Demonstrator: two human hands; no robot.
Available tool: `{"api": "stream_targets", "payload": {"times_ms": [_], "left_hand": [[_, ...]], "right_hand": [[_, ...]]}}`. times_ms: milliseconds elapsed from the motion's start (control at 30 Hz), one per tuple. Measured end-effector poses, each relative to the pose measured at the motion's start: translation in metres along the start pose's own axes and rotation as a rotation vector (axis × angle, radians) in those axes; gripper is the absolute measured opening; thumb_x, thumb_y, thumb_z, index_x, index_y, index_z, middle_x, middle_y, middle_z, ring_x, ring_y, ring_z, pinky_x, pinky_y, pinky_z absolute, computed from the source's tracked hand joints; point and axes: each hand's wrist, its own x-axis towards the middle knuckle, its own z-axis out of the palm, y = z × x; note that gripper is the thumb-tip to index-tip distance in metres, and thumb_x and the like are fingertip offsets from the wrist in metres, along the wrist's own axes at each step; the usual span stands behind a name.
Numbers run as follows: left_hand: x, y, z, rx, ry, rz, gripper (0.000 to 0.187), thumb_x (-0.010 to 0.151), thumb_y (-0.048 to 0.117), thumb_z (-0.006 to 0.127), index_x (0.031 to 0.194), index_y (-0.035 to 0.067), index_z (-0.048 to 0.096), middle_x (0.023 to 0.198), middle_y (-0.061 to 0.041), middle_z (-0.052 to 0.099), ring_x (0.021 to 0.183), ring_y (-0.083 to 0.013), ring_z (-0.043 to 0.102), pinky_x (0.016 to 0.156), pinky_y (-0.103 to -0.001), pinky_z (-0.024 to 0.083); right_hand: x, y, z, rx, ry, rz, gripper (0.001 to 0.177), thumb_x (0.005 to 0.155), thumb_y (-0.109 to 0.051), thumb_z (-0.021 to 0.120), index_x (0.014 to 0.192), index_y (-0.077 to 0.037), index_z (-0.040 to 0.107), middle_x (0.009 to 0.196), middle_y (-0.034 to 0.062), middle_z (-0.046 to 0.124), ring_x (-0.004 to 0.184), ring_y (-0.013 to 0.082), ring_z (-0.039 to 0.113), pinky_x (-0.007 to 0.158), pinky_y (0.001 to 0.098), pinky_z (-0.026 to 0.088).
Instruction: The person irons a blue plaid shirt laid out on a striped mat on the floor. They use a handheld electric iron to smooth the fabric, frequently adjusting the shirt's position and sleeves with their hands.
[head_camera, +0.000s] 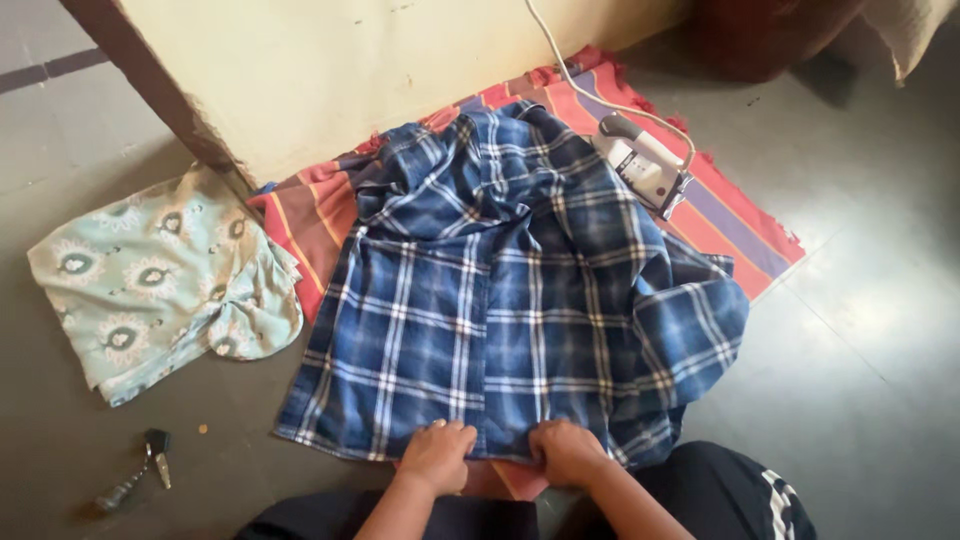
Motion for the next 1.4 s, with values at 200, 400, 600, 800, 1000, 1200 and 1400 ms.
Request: {"api": "stream_targets", "payload": {"times_ms": [200,400,600,800,1000,1200,1400], "left_hand": [[0.013,0.005,-0.040,-0.319,0.129,-0.320,0.033,0.082,0.036,0.075,0.111,0.022,0.073,0.127,-0.006,0.071,0.122,-0.0291,0.066,0.104,-0.040,0.054],[0.039,0.014,-0.103,-0.259,-0.211,-0.873,0.172,0.050,0.053,0.105,0.160,0.040,-0.027,0.168,-0.008,-0.037,0.158,-0.0343,-0.022,0.116,-0.079,0.016],[0.056,0.012,-0.120,-0.221,-0.447,-0.949,0.178,0.050,0.058,0.104,0.153,0.037,-0.041,0.162,-0.013,-0.049,0.153,-0.0411,-0.034,0.112,-0.081,0.014],[0.066,0.004,-0.113,-0.222,-0.530,-0.958,0.179,0.053,0.057,0.104,0.151,0.034,-0.045,0.159,-0.018,-0.052,0.150,-0.0452,-0.039,0.111,-0.082,0.014],[0.063,0.004,-0.115,-0.245,-0.521,-0.929,0.180,0.052,0.055,0.104,0.152,0.031,-0.043,0.159,-0.020,-0.051,0.150,-0.0465,-0.037,0.109,-0.083,0.015],[0.065,0.005,-0.119,-0.236,-0.563,-0.947,0.179,0.052,0.058,0.103,0.151,0.032,-0.044,0.158,-0.021,-0.053,0.149,-0.0466,-0.038,0.111,-0.083,0.013],[0.069,0.003,-0.121,-0.232,-0.622,-0.955,0.178,0.054,0.060,0.102,0.151,0.031,-0.044,0.157,-0.021,-0.053,0.148,-0.0476,-0.041,0.112,-0.081,0.013]], "right_hand": [[0.020,-0.023,-0.044,0.147,-0.064,0.169,0.018,0.083,-0.032,0.074,0.096,-0.019,0.073,0.105,0.0106,0.076,0.102,0.0325,0.071,0.091,0.0419,0.056],[0.080,-0.051,-0.058,0.190,0.614,-0.061,0.043,0.086,-0.030,0.066,0.125,-0.012,0.066,0.141,0.0098,0.059,0.135,0.0328,0.050,0.112,0.0462,0.040],[0.084,-0.007,-0.040,0.082,0.573,0.120,0.068,0.089,-0.050,0.067,0.148,-0.023,0.049,0.162,0.0094,0.033,0.150,0.0308,0.027,0.120,0.0520,0.017],[0.087,0.066,-0.045,0.040,0.765,0.698,0.062,0.093,-0.043,0.060,0.147,-0.017,0.047,0.163,0.0086,0.033,0.153,0.0322,0.025,0.121,0.0535,0.016],[0.130,-0.015,-0.045,0.128,0.723,0.019,0.066,0.096,-0.046,0.057,0.151,-0.012,0.044,0.164,0.0112,0.037,0.153,0.0333,0.029,0.122,0.0517,0.022],[0.130,0.022,-0.086,0.077,0.792,0.322,0.070,0.087,-0.043,0.074,0.145,-0.010,0.051,0.157,0.0155,0.039,0.145,0.0370,0.035,0.115,0.0544,0.026],[0.147,0.132,-0.189,0.053,1.282,0.019,0.010,0.099,-0.013,0.067,0.101,-0.004,0.071,0.105,0.0185,0.070,0.097,0.0417,0.066,0.084,0.0493,0.053]]}}
